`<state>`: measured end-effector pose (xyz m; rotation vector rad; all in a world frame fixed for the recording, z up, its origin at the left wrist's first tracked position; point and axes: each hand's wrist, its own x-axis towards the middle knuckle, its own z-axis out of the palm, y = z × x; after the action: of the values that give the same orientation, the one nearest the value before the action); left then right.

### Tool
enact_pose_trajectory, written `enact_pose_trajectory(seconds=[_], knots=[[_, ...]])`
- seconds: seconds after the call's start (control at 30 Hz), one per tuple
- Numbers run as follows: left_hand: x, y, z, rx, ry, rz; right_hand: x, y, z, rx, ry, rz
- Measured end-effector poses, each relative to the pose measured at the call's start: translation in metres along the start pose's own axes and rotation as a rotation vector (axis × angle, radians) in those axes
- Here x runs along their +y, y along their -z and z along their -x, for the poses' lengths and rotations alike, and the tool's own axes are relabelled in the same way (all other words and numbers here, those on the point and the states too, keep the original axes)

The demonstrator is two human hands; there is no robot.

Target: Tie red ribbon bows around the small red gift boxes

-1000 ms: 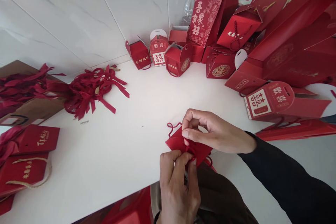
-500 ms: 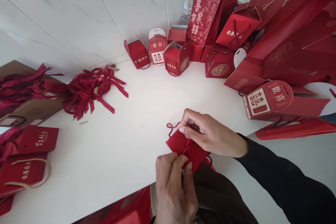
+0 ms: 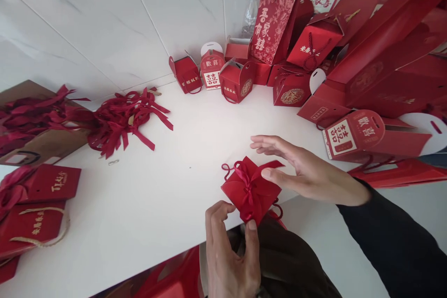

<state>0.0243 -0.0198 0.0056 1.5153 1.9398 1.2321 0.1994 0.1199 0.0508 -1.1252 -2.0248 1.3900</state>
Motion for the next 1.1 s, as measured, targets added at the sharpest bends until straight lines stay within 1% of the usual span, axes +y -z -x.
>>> enact_pose_trajectory(seconds=[0.07, 0.17, 0.33, 0.53, 0.7, 0.8, 0.97, 1.1], knots=[[0.000, -0.001, 0.001, -0.004, 0.027, 0.033, 0.004, 0.002, 0.007, 0.016, -0.018, 0.063], [0.002, -0.002, 0.001, -0.007, 0.053, 0.053, 0.007, -0.003, 0.010, 0.016, -0.016, 0.078], [0.005, -0.002, 0.000, -0.001, 0.099, 0.064, 0.008, -0.014, 0.006, 0.103, -0.091, 0.100], [0.006, -0.002, 0.002, 0.009, 0.119, 0.077, 0.013, -0.018, 0.005, 0.174, -0.098, 0.007], [0.005, -0.002, 0.002, 0.005, 0.118, 0.072, 0.014, -0.019, 0.005, 0.228, -0.121, -0.005], [0.004, -0.002, 0.003, 0.020, 0.115, 0.063, 0.014, -0.020, 0.004, 0.254, -0.131, -0.065], [0.002, -0.002, 0.005, 0.017, 0.125, 0.053, 0.017, -0.021, 0.001, 0.226, -0.190, -0.275], [0.001, 0.000, 0.006, 0.019, 0.156, 0.068, 0.023, -0.020, 0.000, 0.235, -0.227, -0.354]])
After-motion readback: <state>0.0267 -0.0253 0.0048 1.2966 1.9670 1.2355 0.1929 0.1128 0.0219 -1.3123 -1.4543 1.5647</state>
